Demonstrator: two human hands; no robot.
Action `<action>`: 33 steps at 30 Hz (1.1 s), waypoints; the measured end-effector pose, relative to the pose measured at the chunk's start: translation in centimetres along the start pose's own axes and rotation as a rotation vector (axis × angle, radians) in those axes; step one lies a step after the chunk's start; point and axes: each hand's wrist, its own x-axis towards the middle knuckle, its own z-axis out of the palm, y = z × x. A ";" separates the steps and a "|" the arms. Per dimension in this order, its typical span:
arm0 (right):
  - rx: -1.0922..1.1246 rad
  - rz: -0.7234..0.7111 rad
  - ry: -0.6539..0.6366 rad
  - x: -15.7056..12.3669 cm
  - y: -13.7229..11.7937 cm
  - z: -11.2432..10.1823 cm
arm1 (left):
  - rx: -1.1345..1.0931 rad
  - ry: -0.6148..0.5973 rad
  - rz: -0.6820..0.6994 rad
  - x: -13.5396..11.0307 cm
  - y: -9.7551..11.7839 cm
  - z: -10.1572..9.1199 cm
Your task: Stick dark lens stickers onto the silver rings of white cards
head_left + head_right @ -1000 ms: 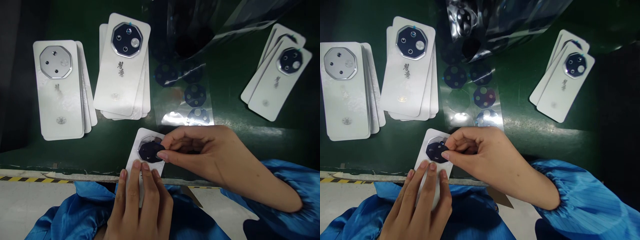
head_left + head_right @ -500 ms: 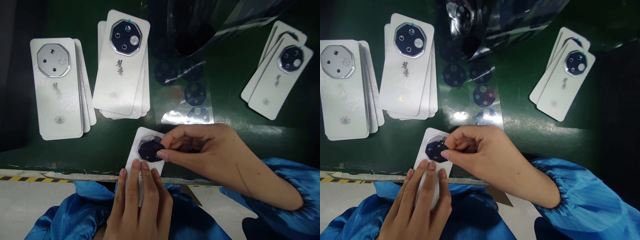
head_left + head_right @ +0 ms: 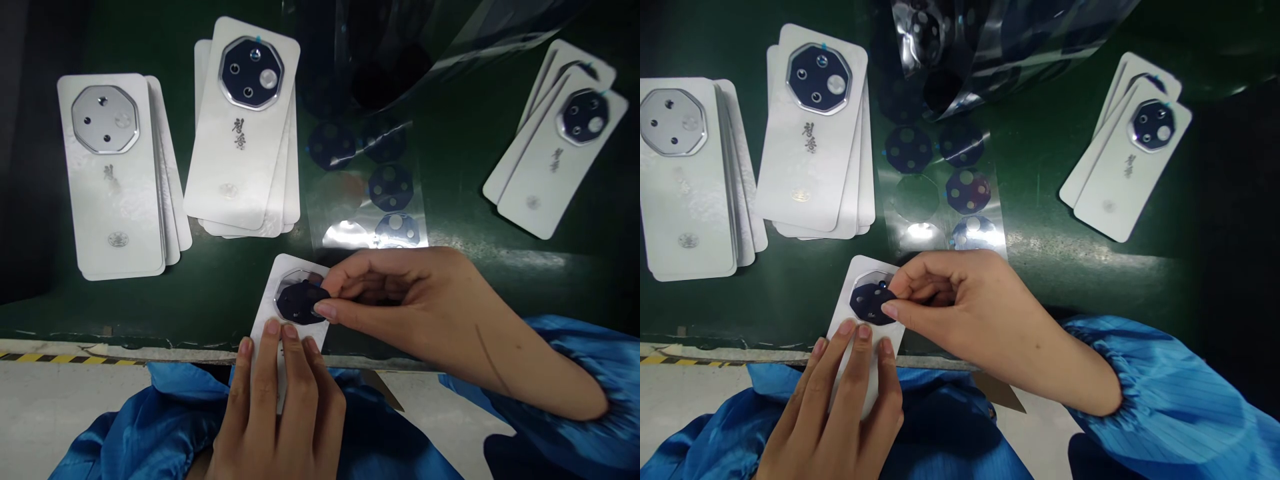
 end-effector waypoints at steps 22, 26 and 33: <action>-0.030 -0.058 0.027 0.2 0.3 0.2 | -0.003 -0.011 0.012 0.1 -0.2 -0.2; -0.021 -0.050 0.030 0.1 0.1 0.2 | -0.007 0.000 0.008 0.2 -0.2 -0.2; -0.017 -0.027 0.031 0.1 0.3 0.3 | -0.003 0.020 0.001 0.2 -0.1 0.0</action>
